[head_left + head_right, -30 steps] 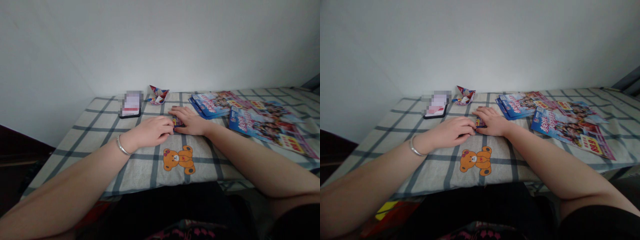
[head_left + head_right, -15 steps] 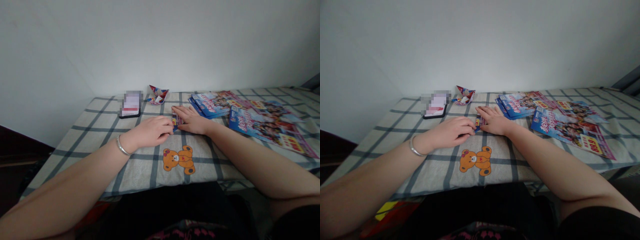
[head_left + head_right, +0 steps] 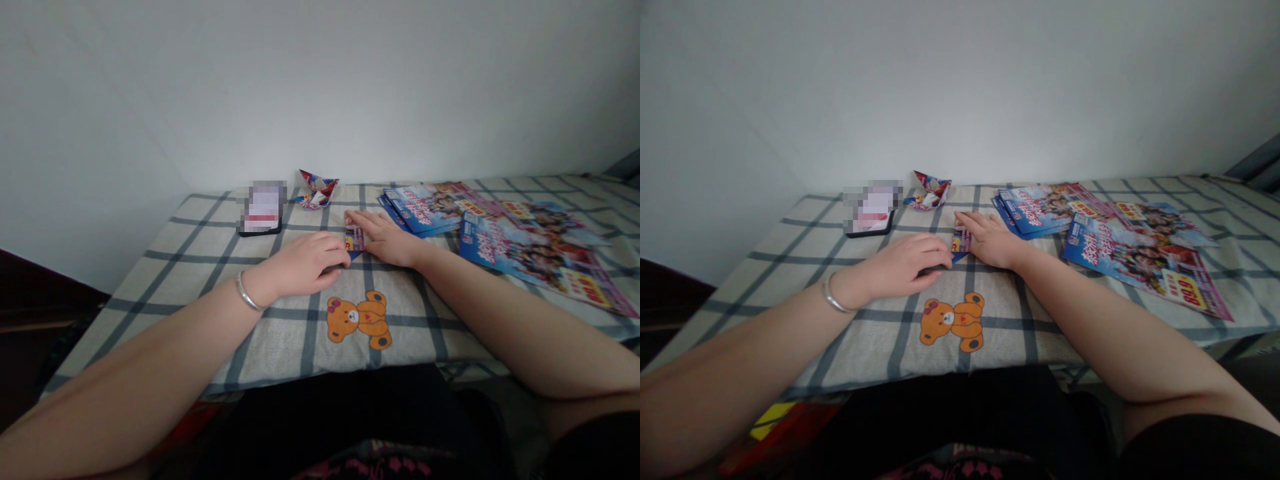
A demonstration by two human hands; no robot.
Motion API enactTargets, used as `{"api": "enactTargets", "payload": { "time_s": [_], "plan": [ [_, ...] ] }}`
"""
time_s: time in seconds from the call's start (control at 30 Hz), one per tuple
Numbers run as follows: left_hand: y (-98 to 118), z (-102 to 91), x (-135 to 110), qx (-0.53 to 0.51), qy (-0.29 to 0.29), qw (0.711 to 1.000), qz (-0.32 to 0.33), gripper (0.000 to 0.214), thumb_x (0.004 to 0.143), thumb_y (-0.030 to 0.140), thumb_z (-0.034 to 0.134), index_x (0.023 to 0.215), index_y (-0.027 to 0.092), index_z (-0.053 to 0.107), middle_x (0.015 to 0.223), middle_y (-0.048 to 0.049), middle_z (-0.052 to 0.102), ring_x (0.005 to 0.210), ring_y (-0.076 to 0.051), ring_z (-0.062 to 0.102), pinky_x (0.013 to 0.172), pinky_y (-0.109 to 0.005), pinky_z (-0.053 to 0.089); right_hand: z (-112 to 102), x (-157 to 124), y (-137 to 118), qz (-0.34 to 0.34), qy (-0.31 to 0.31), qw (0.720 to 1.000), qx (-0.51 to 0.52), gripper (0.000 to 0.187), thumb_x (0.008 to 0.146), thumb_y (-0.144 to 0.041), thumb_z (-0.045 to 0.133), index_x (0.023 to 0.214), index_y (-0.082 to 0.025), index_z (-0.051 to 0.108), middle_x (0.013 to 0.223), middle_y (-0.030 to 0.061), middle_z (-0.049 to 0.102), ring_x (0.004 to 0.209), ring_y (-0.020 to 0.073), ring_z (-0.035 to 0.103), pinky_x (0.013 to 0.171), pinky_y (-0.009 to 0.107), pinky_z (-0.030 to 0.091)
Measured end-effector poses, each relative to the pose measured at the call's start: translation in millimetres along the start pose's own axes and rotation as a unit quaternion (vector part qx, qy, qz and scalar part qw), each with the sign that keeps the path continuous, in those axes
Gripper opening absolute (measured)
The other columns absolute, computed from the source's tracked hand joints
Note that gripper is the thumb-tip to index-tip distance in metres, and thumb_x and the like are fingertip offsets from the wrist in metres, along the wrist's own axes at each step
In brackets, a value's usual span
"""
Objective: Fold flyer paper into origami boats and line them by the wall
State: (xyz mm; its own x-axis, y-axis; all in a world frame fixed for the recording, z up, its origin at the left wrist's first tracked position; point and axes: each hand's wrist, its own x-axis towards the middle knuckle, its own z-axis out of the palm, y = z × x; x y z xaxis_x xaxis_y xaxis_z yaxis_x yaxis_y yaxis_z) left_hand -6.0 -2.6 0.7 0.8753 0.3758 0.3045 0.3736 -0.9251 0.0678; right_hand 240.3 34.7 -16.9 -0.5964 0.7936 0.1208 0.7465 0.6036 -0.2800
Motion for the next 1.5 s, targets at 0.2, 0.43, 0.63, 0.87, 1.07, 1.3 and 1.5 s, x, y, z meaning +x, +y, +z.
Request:
{"api": "enactTargets", "payload": {
  "time_s": [0.2,0.43,0.63,0.87,1.07,1.3,1.5],
  "plan": [
    [3.8,2.1,1.3,0.042,0.000,0.999,-0.016,0.026,0.094,0.027,0.058,0.116,0.017,0.066,0.114,-0.0098,0.066,0.109,-0.024,0.058,0.100,-0.042,0.049,-0.1,-2.4,-4.7,-0.013,0.005,1.000,-0.023,0.073,0.089,-0.031,0.048,0.158,-0.019,0.029,0.165,0.0149,0.030,0.152,0.0318,0.027,0.123,0.057,0.020],
    [4.2,1.2,1.4,0.038,-0.005,0.999,-0.019,0.026,0.095,0.028,0.058,0.116,0.017,0.067,0.117,-0.0103,0.065,0.112,-0.025,0.058,0.101,-0.043,0.048,-0.1,-2.1,-5.0,-0.019,0.004,0.999,-0.027,0.074,0.089,-0.032,0.050,0.159,-0.020,0.027,0.164,0.0146,0.031,0.151,0.0326,0.028,0.122,0.058,0.021],
    [1.1,0.4,1.0,0.004,-0.016,1.000,-0.021,0.022,0.095,0.025,0.057,0.112,0.018,0.067,0.115,-0.0094,0.065,0.110,-0.024,0.058,0.101,-0.042,0.048,-0.3,-1.8,-4.6,-0.010,0.003,1.000,-0.023,0.074,0.088,-0.026,0.047,0.159,-0.021,0.026,0.165,0.0128,0.030,0.152,0.0315,0.027,0.123,0.058,0.021],
    [0.0,-0.7,0.5,-0.022,-0.006,1.000,-0.011,0.016,0.092,0.021,0.057,0.104,0.019,0.068,0.110,-0.0077,0.065,0.107,-0.022,0.059,0.098,-0.041,0.049,1.6,-1.5,-0.4,-0.026,0.016,0.999,-0.019,0.072,0.087,-0.021,0.044,0.157,-0.024,0.029,0.164,0.0105,0.033,0.151,0.0297,0.030,0.122,0.057,0.023],
    [-0.5,-2.7,0.0,-0.037,-0.009,0.999,-0.010,0.016,0.092,0.020,0.055,0.098,0.019,0.071,0.110,-0.0081,0.065,0.106,-0.022,0.060,0.098,-0.041,0.049,1.6,-1.0,0.1,-0.021,0.017,1.000,-0.014,0.070,0.088,-0.020,0.042,0.157,-0.021,0.031,0.164,0.0115,0.034,0.151,0.0291,0.030,0.123,0.056,0.023],
    [-0.9,-3.8,-1.0,-0.051,-0.005,0.999,-0.012,0.014,0.091,0.020,0.057,0.096,0.020,0.070,0.110,-0.0074,0.066,0.105,-0.022,0.061,0.098,-0.041,0.049,0.9,-1.3,-1.6,-0.017,0.012,1.000,-0.014,0.070,0.087,-0.018,0.042,0.156,-0.021,0.031,0.164,0.0115,0.032,0.151,0.0298,0.029,0.123,0.057,0.024],
    [-1.5,-2.0,-2.4,-0.039,0.000,0.999,-0.007,0.015,0.091,0.019,0.056,0.101,0.019,0.067,0.111,-0.0079,0.067,0.107,-0.022,0.061,0.100,-0.041,0.049,0.5,-2.3,-5.3,-0.020,0.032,0.999,-0.023,0.066,0.088,-0.019,0.043,0.154,-0.015,0.036,0.161,0.0142,0.037,0.149,0.0290,0.033,0.122,0.053,0.026]
  ]
}}
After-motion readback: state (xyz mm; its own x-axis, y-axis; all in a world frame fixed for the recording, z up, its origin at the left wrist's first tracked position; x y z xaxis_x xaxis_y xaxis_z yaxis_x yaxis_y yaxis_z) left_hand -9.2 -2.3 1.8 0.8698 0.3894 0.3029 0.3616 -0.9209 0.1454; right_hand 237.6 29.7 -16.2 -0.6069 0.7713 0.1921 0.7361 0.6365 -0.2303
